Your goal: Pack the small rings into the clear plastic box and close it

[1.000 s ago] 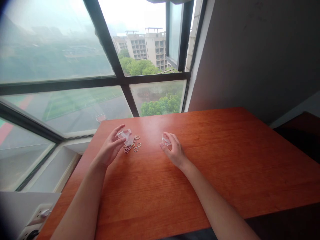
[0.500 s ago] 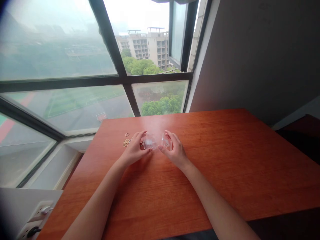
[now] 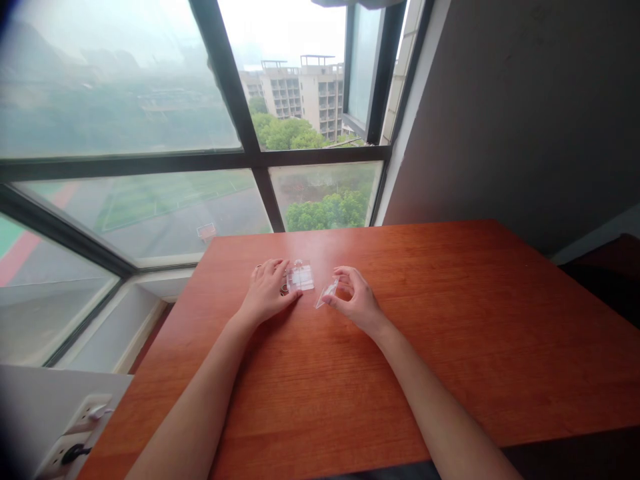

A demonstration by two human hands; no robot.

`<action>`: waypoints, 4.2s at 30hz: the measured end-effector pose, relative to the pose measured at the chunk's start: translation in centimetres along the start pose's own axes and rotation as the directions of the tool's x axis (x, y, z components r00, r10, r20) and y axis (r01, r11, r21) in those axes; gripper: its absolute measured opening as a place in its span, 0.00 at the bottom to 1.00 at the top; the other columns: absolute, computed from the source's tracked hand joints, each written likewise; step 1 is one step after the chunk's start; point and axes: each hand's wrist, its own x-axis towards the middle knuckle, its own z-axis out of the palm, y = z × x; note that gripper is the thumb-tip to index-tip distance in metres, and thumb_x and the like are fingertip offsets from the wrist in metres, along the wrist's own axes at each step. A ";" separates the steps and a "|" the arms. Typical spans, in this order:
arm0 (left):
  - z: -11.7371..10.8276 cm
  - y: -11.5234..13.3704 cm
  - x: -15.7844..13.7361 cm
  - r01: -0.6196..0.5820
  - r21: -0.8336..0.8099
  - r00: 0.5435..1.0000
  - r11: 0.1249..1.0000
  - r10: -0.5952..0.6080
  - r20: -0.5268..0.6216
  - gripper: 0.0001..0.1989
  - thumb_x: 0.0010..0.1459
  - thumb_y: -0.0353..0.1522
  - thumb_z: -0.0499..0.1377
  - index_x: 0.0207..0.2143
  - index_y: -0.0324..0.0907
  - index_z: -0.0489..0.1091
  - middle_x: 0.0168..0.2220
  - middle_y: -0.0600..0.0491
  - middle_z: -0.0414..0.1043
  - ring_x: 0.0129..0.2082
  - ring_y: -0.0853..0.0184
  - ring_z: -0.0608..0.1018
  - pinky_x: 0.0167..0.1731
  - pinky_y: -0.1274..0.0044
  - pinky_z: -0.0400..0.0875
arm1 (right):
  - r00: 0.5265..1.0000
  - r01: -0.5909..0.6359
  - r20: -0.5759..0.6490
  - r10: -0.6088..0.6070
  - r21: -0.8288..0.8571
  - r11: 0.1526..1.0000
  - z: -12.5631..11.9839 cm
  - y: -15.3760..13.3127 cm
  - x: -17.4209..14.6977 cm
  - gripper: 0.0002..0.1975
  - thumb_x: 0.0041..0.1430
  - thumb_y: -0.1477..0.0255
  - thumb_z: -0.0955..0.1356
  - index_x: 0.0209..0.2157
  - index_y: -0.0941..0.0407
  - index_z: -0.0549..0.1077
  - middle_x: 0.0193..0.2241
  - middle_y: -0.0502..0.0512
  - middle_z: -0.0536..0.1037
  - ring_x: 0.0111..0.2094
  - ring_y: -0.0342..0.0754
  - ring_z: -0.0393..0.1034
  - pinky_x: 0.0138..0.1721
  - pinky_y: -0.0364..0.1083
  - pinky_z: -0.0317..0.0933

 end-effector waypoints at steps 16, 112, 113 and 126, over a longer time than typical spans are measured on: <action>-2.1 -4.5 -0.9 0.054 -0.059 0.996 0.997 -0.050 0.068 0.30 0.53 0.48 0.59 0.55 0.44 0.66 0.59 0.44 0.61 0.58 0.51 0.66 0.55 0.62 0.64 | 0.984 0.173 0.145 -0.102 -0.673 0.719 1.2 0.9 0.8 0.28 0.59 0.60 0.66 0.58 0.56 0.65 0.64 0.64 0.59 0.64 0.60 0.51 0.62 0.60 0.51; -2.1 -4.9 -0.2 0.083 -0.387 0.997 0.918 -0.078 0.027 0.17 0.58 0.32 0.50 0.45 0.38 0.74 0.42 0.45 0.75 0.40 0.62 0.78 0.42 0.71 0.73 | 0.945 0.235 0.325 0.024 -0.729 0.643 11.0 -6.2 0.8 0.13 0.66 0.72 0.58 0.48 0.55 0.69 0.42 0.58 0.74 0.41 0.50 0.69 0.40 0.46 0.63; -1.8 -4.9 0.0 0.053 -0.350 0.998 0.935 -0.056 0.002 0.18 0.58 0.32 0.50 0.46 0.37 0.73 0.43 0.45 0.74 0.42 0.61 0.77 0.44 0.71 0.72 | 0.956 0.187 0.288 0.061 -0.755 0.628 10.5 -6.3 0.6 0.13 0.66 0.71 0.58 0.48 0.55 0.69 0.41 0.58 0.74 0.40 0.51 0.70 0.40 0.47 0.63; -0.6 -4.8 0.4 -0.037 -0.213 0.999 0.976 0.043 0.024 0.18 0.56 0.27 0.51 0.43 0.43 0.76 0.41 0.48 0.70 0.42 0.62 0.73 0.46 0.71 0.69 | 0.946 0.188 0.304 0.115 -0.798 0.572 10.6 -6.5 0.5 0.12 0.64 0.70 0.59 0.44 0.57 0.71 0.41 0.60 0.74 0.40 0.53 0.70 0.35 0.47 0.63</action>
